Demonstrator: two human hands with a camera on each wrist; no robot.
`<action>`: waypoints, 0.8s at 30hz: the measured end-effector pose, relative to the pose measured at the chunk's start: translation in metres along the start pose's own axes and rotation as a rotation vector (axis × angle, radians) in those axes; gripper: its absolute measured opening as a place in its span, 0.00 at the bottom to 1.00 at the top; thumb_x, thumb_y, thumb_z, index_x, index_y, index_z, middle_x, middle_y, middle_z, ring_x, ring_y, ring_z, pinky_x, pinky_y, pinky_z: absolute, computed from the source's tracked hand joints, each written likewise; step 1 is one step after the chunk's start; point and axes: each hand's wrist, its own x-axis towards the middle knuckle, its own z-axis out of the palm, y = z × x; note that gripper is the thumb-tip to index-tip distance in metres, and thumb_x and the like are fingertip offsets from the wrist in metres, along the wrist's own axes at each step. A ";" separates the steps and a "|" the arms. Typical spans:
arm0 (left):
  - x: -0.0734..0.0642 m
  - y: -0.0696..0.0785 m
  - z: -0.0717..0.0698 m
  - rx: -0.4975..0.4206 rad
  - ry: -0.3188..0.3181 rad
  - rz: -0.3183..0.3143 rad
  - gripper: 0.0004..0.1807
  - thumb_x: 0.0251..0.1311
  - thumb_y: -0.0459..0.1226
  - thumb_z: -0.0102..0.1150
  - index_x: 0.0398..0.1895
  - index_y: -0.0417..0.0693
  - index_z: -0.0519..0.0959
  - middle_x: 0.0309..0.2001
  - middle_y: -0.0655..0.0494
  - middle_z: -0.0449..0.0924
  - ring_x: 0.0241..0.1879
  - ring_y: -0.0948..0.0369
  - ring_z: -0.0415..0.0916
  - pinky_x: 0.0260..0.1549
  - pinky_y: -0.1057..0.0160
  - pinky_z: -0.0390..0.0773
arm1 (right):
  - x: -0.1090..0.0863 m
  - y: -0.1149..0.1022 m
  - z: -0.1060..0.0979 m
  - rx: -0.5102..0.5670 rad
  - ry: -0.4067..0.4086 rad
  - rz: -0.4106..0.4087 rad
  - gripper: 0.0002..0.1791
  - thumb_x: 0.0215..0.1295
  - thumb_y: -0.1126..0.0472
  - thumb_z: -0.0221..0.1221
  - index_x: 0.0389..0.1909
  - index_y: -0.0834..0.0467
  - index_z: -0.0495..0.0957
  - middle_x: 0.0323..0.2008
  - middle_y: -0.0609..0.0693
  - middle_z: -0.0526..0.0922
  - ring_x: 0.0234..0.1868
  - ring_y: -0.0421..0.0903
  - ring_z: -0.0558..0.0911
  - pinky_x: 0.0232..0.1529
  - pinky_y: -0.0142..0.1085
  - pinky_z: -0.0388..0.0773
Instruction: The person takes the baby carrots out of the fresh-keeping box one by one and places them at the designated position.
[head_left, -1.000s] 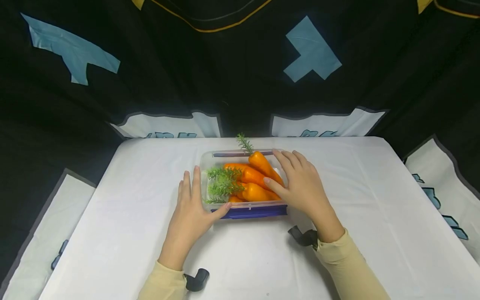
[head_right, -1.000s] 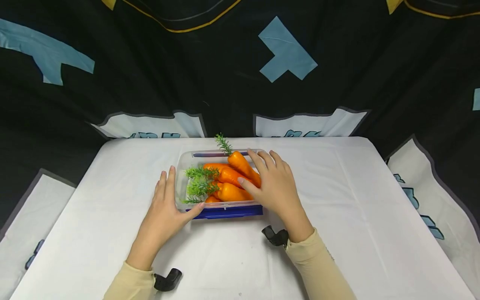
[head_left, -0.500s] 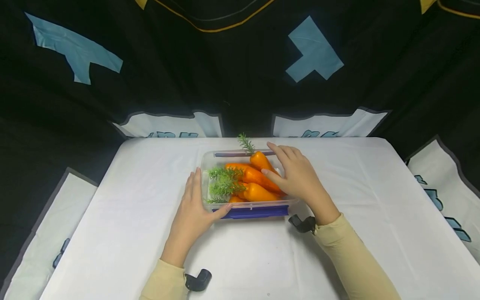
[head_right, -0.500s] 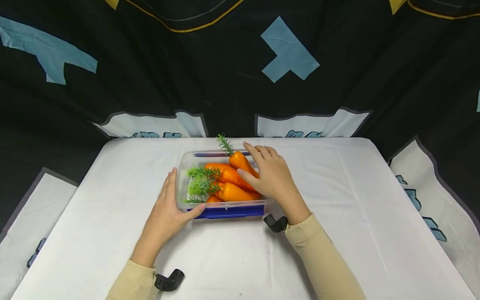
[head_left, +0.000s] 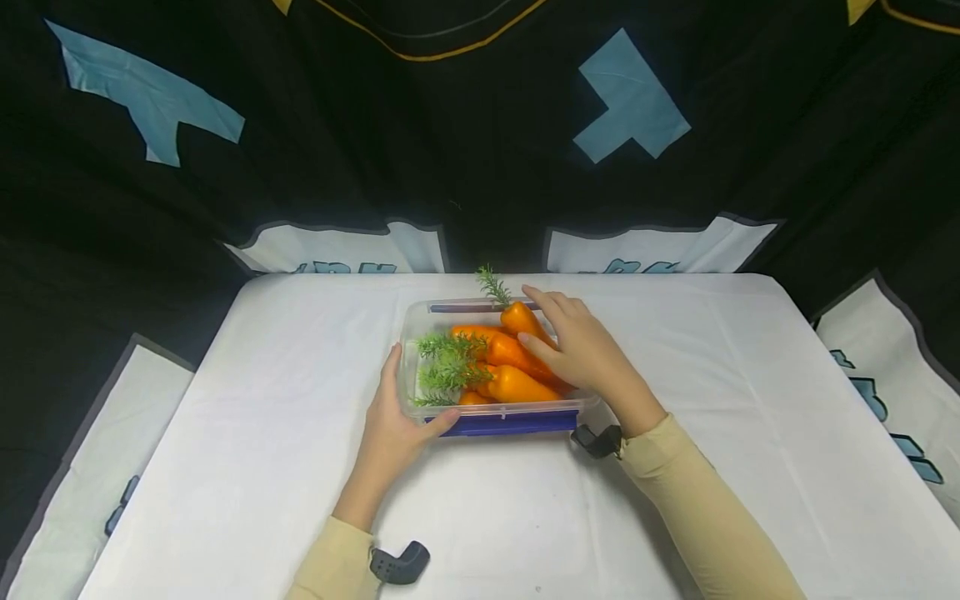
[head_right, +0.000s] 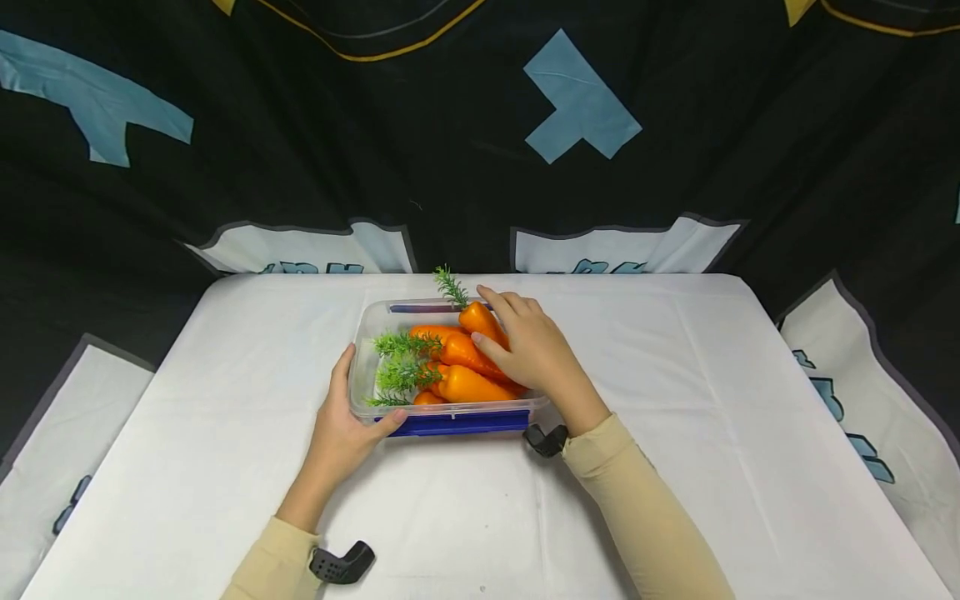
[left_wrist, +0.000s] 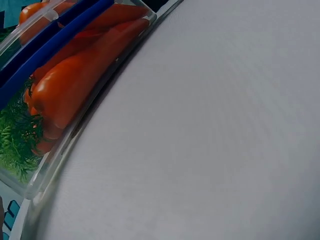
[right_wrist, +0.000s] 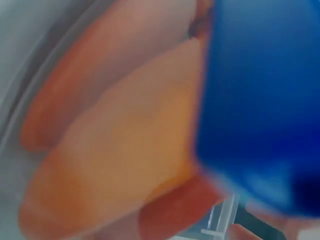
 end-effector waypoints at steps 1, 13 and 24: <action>0.000 -0.002 0.001 -0.015 -0.001 -0.001 0.66 0.45 0.59 0.75 0.80 0.66 0.38 0.80 0.49 0.45 0.76 0.42 0.52 0.70 0.34 0.58 | 0.001 0.000 0.001 0.003 -0.007 0.004 0.40 0.70 0.38 0.53 0.78 0.41 0.50 0.73 0.53 0.65 0.71 0.57 0.66 0.71 0.58 0.66; -0.001 -0.009 0.006 -0.078 0.020 0.045 0.64 0.48 0.54 0.74 0.81 0.63 0.38 0.81 0.50 0.44 0.77 0.42 0.50 0.69 0.31 0.56 | 0.010 -0.005 0.013 -0.096 -0.036 0.031 0.35 0.74 0.39 0.47 0.78 0.43 0.52 0.64 0.57 0.77 0.60 0.59 0.77 0.59 0.56 0.78; -0.001 -0.012 0.009 -0.101 0.019 0.049 0.64 0.49 0.54 0.73 0.81 0.64 0.38 0.81 0.53 0.43 0.77 0.44 0.49 0.70 0.31 0.55 | 0.015 -0.006 0.018 -0.181 -0.051 0.049 0.34 0.76 0.39 0.44 0.78 0.41 0.50 0.45 0.61 0.87 0.47 0.61 0.83 0.49 0.55 0.82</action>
